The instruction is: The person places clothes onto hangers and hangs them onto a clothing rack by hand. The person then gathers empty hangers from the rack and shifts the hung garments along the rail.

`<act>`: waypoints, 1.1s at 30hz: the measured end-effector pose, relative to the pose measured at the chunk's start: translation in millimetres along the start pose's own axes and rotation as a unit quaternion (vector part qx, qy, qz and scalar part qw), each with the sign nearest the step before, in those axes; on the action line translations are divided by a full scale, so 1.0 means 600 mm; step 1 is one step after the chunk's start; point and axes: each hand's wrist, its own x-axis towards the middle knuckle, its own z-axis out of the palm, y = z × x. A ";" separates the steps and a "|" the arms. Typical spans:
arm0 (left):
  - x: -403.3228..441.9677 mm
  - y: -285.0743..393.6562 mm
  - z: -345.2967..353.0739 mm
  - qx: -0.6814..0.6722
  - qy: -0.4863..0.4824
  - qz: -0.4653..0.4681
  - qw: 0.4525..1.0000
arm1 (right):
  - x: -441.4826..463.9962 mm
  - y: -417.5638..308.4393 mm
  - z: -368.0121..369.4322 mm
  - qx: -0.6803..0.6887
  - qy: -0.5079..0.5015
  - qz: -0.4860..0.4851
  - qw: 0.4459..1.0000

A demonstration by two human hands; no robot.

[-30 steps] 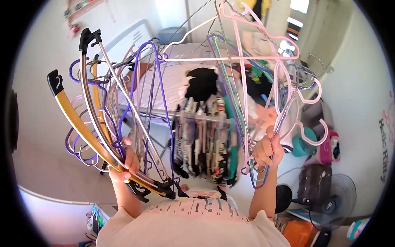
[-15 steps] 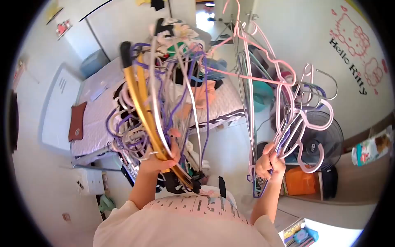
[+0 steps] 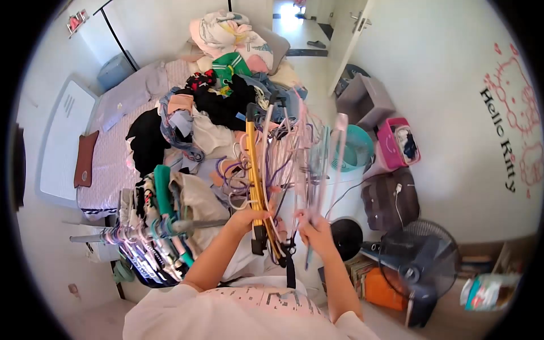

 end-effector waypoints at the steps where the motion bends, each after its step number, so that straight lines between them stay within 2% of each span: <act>1: 0.044 -0.020 -0.041 -0.026 0.035 -0.077 0.996 | 0.049 0.013 -0.011 -0.017 0.001 0.014 1.000; 2: 0.082 -0.014 -0.038 0.004 0.121 -0.076 0.990 | 0.102 0.023 -0.024 -0.035 0.000 0.025 0.999; 4: 0.170 -0.032 -0.116 -0.072 0.077 -0.060 0.993 | 0.209 0.043 -0.052 -0.054 0.010 0.052 0.997; 5: 0.213 -0.057 -0.175 -0.096 0.086 -0.053 0.990 | 0.262 0.049 -0.061 -0.108 0.011 0.044 0.993; 6: 0.243 -0.055 -0.207 -0.059 0.162 -0.082 0.982 | 0.316 0.059 -0.066 -0.159 0.011 0.038 0.986; 7: 0.285 -0.090 -0.285 -0.129 0.161 -0.077 0.975 | 0.369 0.075 -0.070 -0.204 -0.005 0.017 0.979; 8: 0.321 -0.104 -0.327 -0.119 0.193 -0.048 0.973 | 0.419 0.098 -0.070 -0.247 -0.022 -0.004 0.969; 9: 0.347 -0.088 -0.320 -0.083 0.259 -0.024 0.962 | 0.469 0.134 -0.065 -0.240 -0.035 0.008 0.970; 10: 0.374 -0.100 -0.369 -0.051 0.254 -0.016 0.966 | 0.516 0.181 -0.055 -0.387 -0.031 -0.071 0.919; 11: 0.390 -0.118 -0.407 -0.065 0.273 -0.014 0.960 | 0.546 0.227 -0.045 -0.520 -0.026 -0.150 0.840; 12: 0.401 -0.137 -0.436 -0.080 0.288 -0.011 0.954 | 0.564 0.267 -0.039 -0.516 -0.035 -0.143 0.844; 13: 0.399 -0.162 -0.458 0.052 0.375 0.058 0.924 | 0.580 0.302 -0.033 -0.523 -0.014 -0.177 0.833; 14: 0.390 -0.187 -0.470 0.185 0.448 0.123 0.866 | 0.592 0.328 -0.027 -0.530 0.009 -0.211 0.821; 15: 0.379 -0.206 -0.465 0.146 0.491 0.078 0.855 | 0.592 0.350 -0.024 -0.559 -0.021 -0.164 0.812; 16: 0.373 -0.215 -0.466 0.186 0.499 0.071 0.844 | 0.595 0.368 -0.022 -0.558 -0.027 -0.161 0.813; 18: 0.372 -0.214 -0.452 0.252 0.446 0.147 0.846 | 0.598 0.410 -0.019 -0.561 -0.004 -0.145 0.815; 19: 0.375 -0.194 -0.419 0.249 0.466 0.135 0.838 | 0.601 0.419 -0.020 -0.543 -0.006 -0.150 0.826; 22: 0.365 -0.202 -0.427 0.211 0.471 0.145 0.844 | 0.615 0.419 -0.026 -0.510 -0.031 -0.141 0.848; 23: 0.350 -0.197 -0.416 0.220 0.468 0.094 0.851 | 0.618 0.415 -0.026 -0.492 -0.022 -0.150 0.857; 24: 0.337 -0.220 -0.421 0.219 0.469 0.095 0.850 | 0.617 0.402 -0.027 -0.493 -0.023 -0.151 0.857; 26: 0.305 -0.287 -0.435 0.391 0.621 -0.017 0.680 | 0.606 0.370 -0.030 -0.386 -0.028 -0.080 0.919; 28: 0.266 -0.305 -0.401 0.291 0.613 -0.060 0.732 | 0.599 0.361 -0.043 -0.384 -0.009 -0.106 0.917; 32: 0.221 -0.371 -0.347 0.277 0.619 -0.108 0.727 | 0.590 0.329 -0.063 -0.390 -0.024 -0.109 0.914; 33: 0.215 -0.382 -0.335 0.276 0.597 -0.141 0.740 | 0.587 0.327 -0.064 -0.411 -0.038 -0.099 0.906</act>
